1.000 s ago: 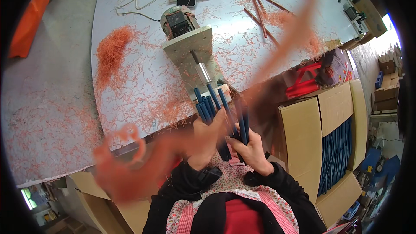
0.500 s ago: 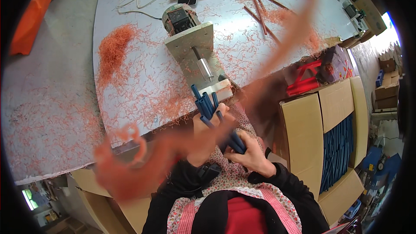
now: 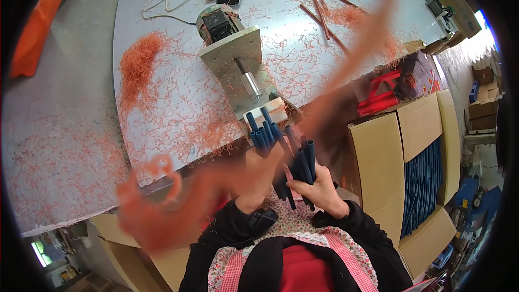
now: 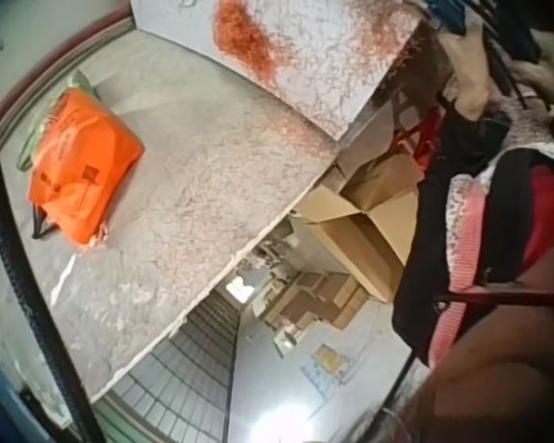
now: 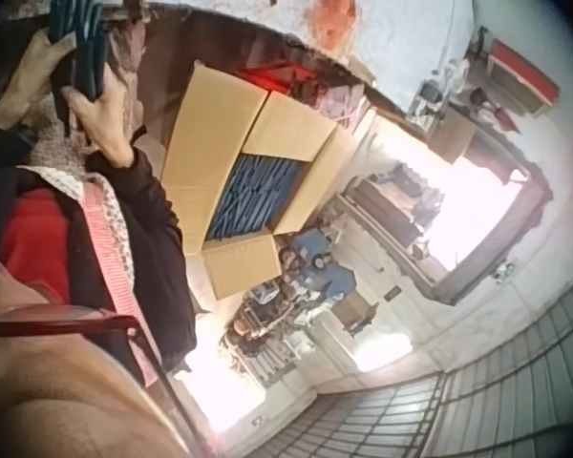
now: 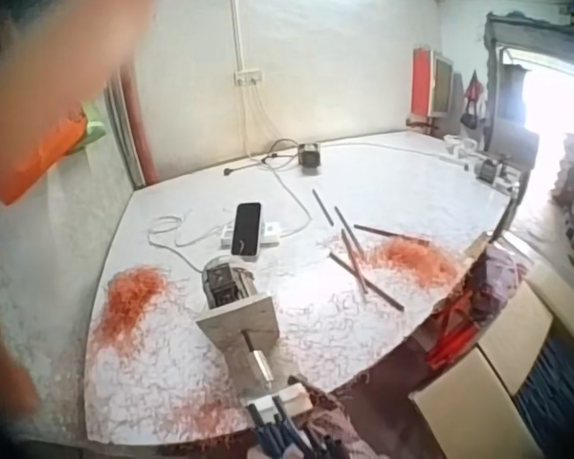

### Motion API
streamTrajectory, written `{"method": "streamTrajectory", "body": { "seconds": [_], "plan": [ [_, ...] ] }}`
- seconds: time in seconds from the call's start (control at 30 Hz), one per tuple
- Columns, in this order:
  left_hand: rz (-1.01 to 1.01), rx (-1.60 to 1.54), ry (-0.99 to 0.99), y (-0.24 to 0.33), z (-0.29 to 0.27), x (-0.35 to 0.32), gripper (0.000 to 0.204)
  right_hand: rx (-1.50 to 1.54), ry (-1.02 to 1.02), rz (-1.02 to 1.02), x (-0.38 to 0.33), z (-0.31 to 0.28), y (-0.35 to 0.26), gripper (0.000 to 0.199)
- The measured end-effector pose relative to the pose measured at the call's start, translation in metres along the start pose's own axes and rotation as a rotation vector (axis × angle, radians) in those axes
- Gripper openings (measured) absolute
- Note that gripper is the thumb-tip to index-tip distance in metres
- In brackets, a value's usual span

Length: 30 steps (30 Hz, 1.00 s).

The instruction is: Bundling multiple blue plastic tubes using a manual machine and placing them into a cardboard box.

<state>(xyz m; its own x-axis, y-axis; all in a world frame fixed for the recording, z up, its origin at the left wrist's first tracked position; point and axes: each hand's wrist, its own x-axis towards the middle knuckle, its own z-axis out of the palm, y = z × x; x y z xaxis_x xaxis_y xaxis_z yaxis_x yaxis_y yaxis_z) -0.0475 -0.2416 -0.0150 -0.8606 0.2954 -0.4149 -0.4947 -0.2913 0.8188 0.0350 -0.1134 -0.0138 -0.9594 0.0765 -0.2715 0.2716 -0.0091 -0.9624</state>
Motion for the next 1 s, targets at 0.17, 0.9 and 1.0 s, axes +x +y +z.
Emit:
{"method": "streamTrajectory", "body": {
  "seconds": [0.17, 0.9, 1.0],
  "plan": [
    [0.022, 0.011, 0.017, 0.001, -0.005, 0.016, 0.018, 0.099, 0.027, 0.072, 0.016, 0.005, -0.004, 0.032],
    [-0.061, 0.058, 0.061, 0.007, -0.011, 0.016, 0.026, 0.234, -0.011, 0.195, 0.014, -0.004, -0.003, 0.024],
    [-0.062, 0.005, 0.017, 0.01, -0.003, 0.013, 0.031, -0.047, -0.144, 0.102, 0.002, -0.002, 0.003, 0.03]
  ]
}}
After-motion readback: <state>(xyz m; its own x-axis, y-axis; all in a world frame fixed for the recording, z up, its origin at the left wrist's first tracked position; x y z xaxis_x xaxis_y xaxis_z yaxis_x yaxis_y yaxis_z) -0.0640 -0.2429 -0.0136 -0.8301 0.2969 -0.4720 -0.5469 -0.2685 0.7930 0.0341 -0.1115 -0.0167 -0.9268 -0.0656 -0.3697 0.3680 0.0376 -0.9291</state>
